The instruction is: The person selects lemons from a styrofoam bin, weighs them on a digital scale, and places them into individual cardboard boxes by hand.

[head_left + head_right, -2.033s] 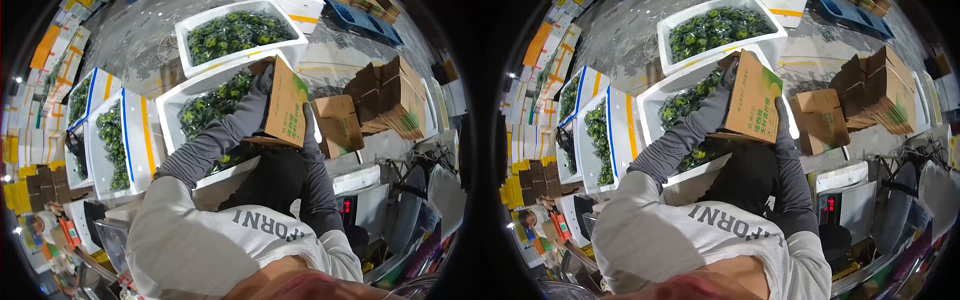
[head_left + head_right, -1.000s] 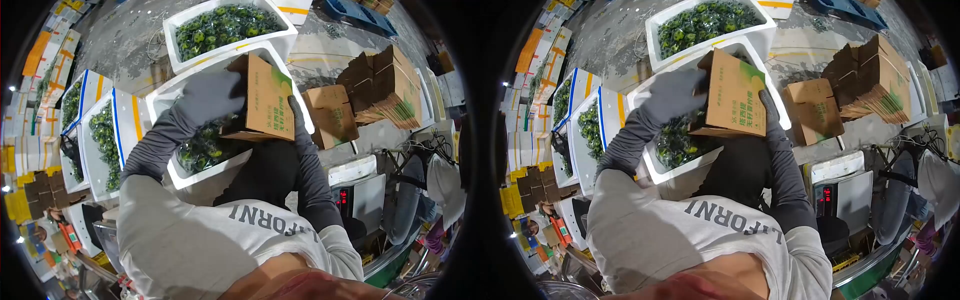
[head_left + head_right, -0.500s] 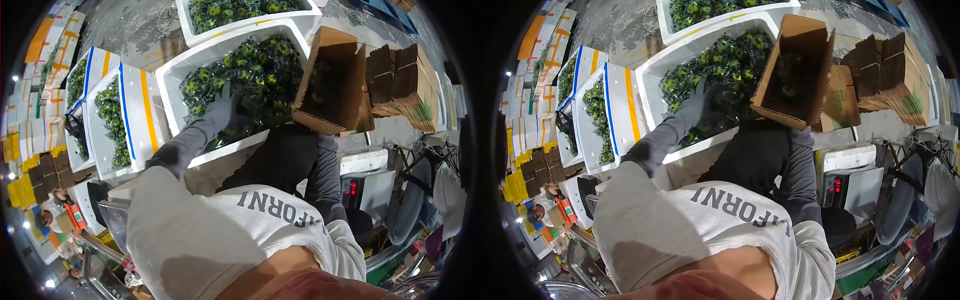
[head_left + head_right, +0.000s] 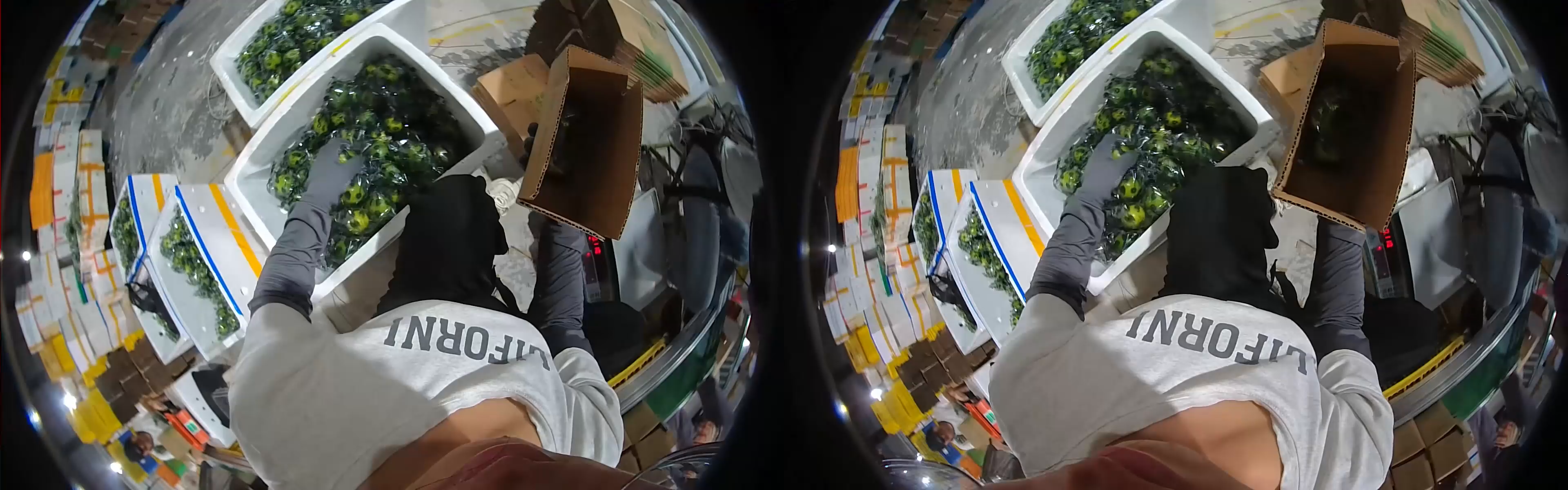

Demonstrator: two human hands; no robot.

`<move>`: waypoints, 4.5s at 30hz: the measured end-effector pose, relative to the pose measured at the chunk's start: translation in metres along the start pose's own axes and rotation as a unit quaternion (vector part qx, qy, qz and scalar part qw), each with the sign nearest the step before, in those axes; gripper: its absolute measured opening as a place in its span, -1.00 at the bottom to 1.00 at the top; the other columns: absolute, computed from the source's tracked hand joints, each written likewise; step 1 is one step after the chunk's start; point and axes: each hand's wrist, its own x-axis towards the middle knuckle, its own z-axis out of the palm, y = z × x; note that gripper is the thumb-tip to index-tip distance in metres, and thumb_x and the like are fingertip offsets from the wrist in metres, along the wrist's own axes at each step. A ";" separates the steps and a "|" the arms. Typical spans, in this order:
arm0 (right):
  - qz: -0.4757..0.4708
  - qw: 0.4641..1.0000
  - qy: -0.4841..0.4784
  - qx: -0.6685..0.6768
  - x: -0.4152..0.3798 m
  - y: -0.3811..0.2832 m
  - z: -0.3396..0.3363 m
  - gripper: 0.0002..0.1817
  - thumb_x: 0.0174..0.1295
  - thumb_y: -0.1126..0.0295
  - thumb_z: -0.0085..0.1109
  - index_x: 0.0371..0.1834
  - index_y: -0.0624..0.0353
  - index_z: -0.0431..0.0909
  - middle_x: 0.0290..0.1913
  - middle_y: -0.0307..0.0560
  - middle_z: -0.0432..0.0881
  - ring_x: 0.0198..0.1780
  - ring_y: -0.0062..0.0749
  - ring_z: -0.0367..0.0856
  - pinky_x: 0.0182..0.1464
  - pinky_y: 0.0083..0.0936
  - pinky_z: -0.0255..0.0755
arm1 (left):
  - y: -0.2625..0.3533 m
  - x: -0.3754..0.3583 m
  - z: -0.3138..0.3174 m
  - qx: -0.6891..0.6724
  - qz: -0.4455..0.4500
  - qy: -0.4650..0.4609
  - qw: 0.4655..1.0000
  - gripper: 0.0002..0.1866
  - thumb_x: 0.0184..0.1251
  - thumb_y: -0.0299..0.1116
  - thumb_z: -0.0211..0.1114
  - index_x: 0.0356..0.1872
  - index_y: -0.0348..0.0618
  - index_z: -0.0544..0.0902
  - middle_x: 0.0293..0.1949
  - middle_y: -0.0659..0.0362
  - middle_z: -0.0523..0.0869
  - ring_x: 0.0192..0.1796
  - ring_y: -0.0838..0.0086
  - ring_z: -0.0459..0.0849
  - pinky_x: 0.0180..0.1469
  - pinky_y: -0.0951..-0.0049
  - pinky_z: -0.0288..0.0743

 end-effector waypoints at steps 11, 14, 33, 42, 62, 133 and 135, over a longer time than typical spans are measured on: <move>-0.072 0.994 0.042 0.068 -0.062 0.002 -0.043 -0.48 0.37 0.08 -0.05 0.23 0.24 0.35 0.06 0.05 0.57 -0.04 -0.29 0.63 0.01 -0.38 0.58 | 0.090 0.051 0.074 0.301 0.119 -0.093 0.942 -0.07 -0.23 -0.15 0.51 0.31 0.11 0.28 0.29 0.01 0.24 0.25 -0.02 0.33 0.22 0.16 0.36; -0.089 0.991 0.052 0.086 -0.077 0.006 -0.051 -0.48 0.37 0.07 -0.05 0.23 0.24 0.36 0.06 0.05 0.57 -0.04 -0.29 0.64 0.01 -0.38 0.58 | 0.086 0.053 0.064 0.221 0.133 -0.128 0.958 -0.24 -0.16 -0.19 0.45 0.19 0.00 0.37 0.16 -0.05 0.36 0.12 0.03 0.45 0.14 0.17 0.40; -0.267 0.957 -0.059 0.093 -0.123 0.017 -0.102 -0.47 0.39 0.03 -0.10 0.19 0.25 0.40 0.04 0.06 0.59 -0.09 -0.25 0.67 -0.05 -0.36 0.62 | 0.098 0.082 0.177 0.241 -0.156 0.177 0.941 -0.09 0.19 -0.21 0.21 0.46 -0.10 -0.16 0.25 -0.09 0.31 0.18 0.10 0.43 0.20 0.14 0.36; -0.245 0.965 0.034 0.083 -0.145 0.008 -0.095 -0.52 0.40 0.11 -0.12 0.18 0.26 0.40 0.05 0.04 0.58 -0.02 -0.33 0.62 0.03 -0.39 0.55 | 0.100 0.044 0.135 -0.054 0.071 0.084 0.992 0.19 0.06 -0.13 0.38 0.43 -0.05 -0.44 0.38 -0.39 -0.05 0.39 -0.21 0.09 0.36 0.09 0.13; -0.210 0.973 0.016 0.094 -0.171 -0.007 -0.127 -0.51 0.33 0.13 0.01 0.23 0.20 0.37 0.01 0.00 0.61 -0.05 -0.29 0.64 -0.04 -0.39 0.59 | 0.101 0.085 0.158 0.158 -0.002 -0.042 0.987 -0.63 0.15 -0.19 0.18 -0.07 -0.18 0.61 0.06 -0.29 0.37 0.08 -0.17 0.47 0.02 0.03 0.47; -0.170 0.331 0.457 -0.808 -0.274 -0.264 -0.051 -0.61 0.30 0.06 -0.06 -0.03 0.09 0.56 -0.10 0.05 0.63 -0.04 -0.06 0.58 -0.03 -0.35 0.40 | 0.123 0.078 0.001 0.004 0.025 0.221 0.975 -0.19 0.12 0.02 0.32 0.26 -0.38 0.31 0.29 -0.21 0.30 0.32 0.09 0.31 0.30 0.28 0.23; -0.169 0.335 0.463 -0.803 -0.268 -0.259 -0.045 -0.59 0.30 0.06 -0.06 -0.03 0.12 0.55 -0.11 0.07 0.63 -0.08 -0.07 0.59 -0.04 -0.36 0.40 | 0.083 0.073 0.007 0.021 -0.020 0.095 0.995 -0.16 0.06 0.11 0.33 0.26 -0.30 0.35 0.29 -0.23 0.30 0.35 0.07 0.27 0.33 0.27 0.19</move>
